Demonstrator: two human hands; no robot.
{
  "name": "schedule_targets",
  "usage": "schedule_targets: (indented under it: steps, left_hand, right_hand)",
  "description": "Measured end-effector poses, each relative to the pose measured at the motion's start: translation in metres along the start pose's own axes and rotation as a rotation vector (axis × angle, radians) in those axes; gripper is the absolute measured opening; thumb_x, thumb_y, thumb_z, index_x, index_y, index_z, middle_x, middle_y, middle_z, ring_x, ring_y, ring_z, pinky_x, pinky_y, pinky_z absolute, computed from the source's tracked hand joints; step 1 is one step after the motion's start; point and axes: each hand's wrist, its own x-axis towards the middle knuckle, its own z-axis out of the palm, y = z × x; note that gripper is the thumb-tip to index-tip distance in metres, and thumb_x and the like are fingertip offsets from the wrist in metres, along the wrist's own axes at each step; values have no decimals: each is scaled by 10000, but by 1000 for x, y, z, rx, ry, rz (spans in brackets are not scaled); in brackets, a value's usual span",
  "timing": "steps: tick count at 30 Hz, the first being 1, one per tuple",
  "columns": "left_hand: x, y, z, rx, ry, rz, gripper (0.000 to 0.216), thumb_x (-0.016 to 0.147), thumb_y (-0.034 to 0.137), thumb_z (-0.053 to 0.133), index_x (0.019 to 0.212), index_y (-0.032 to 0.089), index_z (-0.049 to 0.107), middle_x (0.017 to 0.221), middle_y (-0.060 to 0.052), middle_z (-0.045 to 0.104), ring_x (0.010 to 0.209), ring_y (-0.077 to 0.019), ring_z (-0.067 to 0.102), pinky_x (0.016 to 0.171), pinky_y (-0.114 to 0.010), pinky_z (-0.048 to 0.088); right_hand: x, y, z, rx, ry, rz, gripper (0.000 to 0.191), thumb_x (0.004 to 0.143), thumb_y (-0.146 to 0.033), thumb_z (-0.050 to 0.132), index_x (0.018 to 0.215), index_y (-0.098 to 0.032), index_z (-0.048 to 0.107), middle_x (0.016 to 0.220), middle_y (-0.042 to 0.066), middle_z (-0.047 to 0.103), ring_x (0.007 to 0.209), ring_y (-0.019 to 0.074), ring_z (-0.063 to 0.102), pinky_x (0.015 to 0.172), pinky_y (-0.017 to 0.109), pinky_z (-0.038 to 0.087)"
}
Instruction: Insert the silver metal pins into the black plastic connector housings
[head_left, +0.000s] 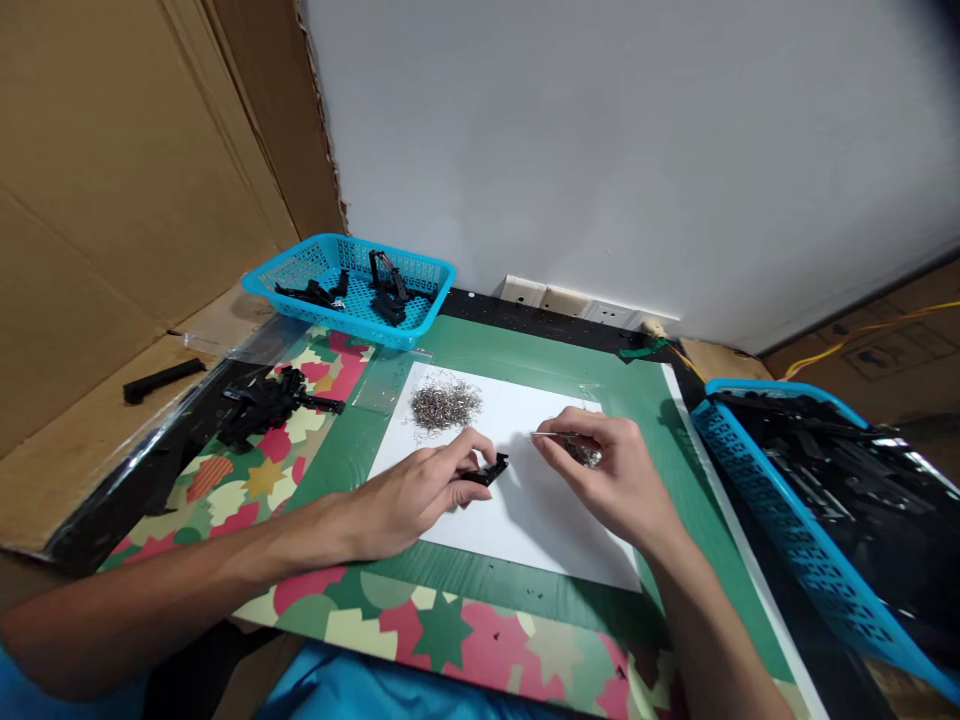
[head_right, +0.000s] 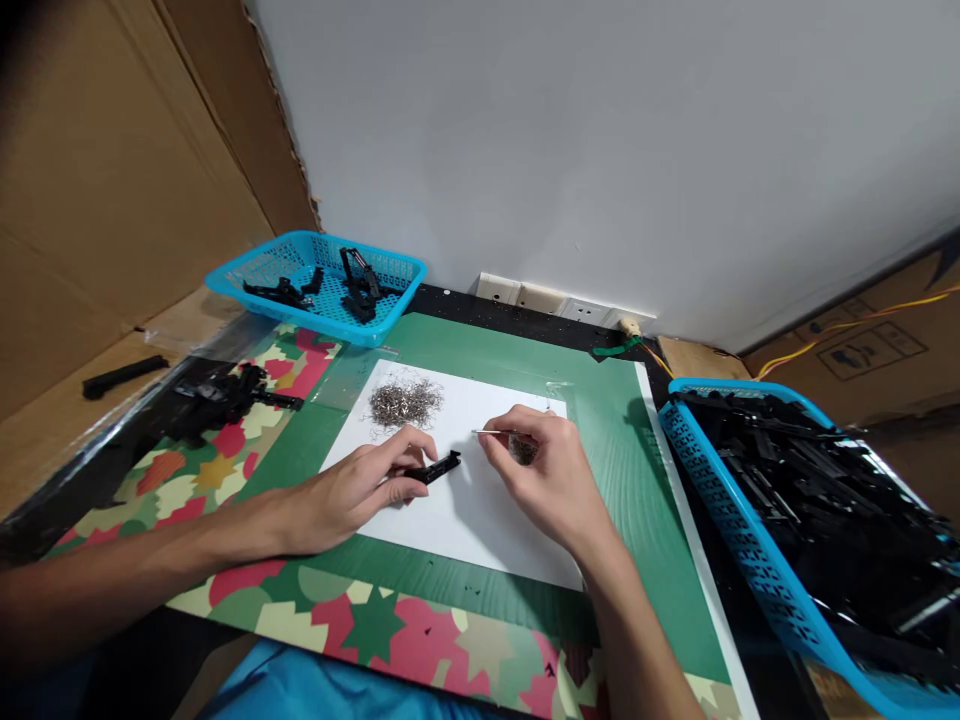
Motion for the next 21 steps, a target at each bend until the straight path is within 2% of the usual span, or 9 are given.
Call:
schedule_targets:
  steps: [3,6,12,17,21]
  left_hand:
    - [0,-1,1,11,39,-33,119,1048,335,566,1087,225,540,791,23,585,684,-148,573,667,-289,473]
    - [0,0,1,-9,27,-51,157,1041,377,578,1052,227,533,769,24,598,679,-156,585,645,-292,469]
    - [1,0,1,-30,51,-63,134,1048,356,557,1053,230,511,738,36,596,666,-156,586,636,-290,452]
    - [2,1,0,-31,22,-97,142,1059,361,542,1045,230,489,761,32,617,660,-149,585,624,-285,431]
    - [2,2,-1,-18,17,-67,141,1058,360,546,1067,225,504,763,25,627,662,-152,584,617,-281,430]
  right_hand:
    - [2,1,3,-110,-113,4,167,948,-260,667,872,-202,804,864,64,777,767,214,670,710,349,481]
    - [3,0,14,-149,-169,14,171,942,-230,653,895,-206,816,851,58,781,749,206,660,734,354,470]
    - [4,-6,27,-229,-178,12,184,935,-220,646,885,-205,822,839,65,777,763,212,649,776,378,458]
    - [3,-4,26,-225,-178,36,188,906,-202,641,872,-185,825,768,55,749,674,179,610,680,352,409]
    - [3,-2,26,-223,-183,36,184,894,-199,638,816,-178,803,768,56,747,658,170,594,643,341,387]
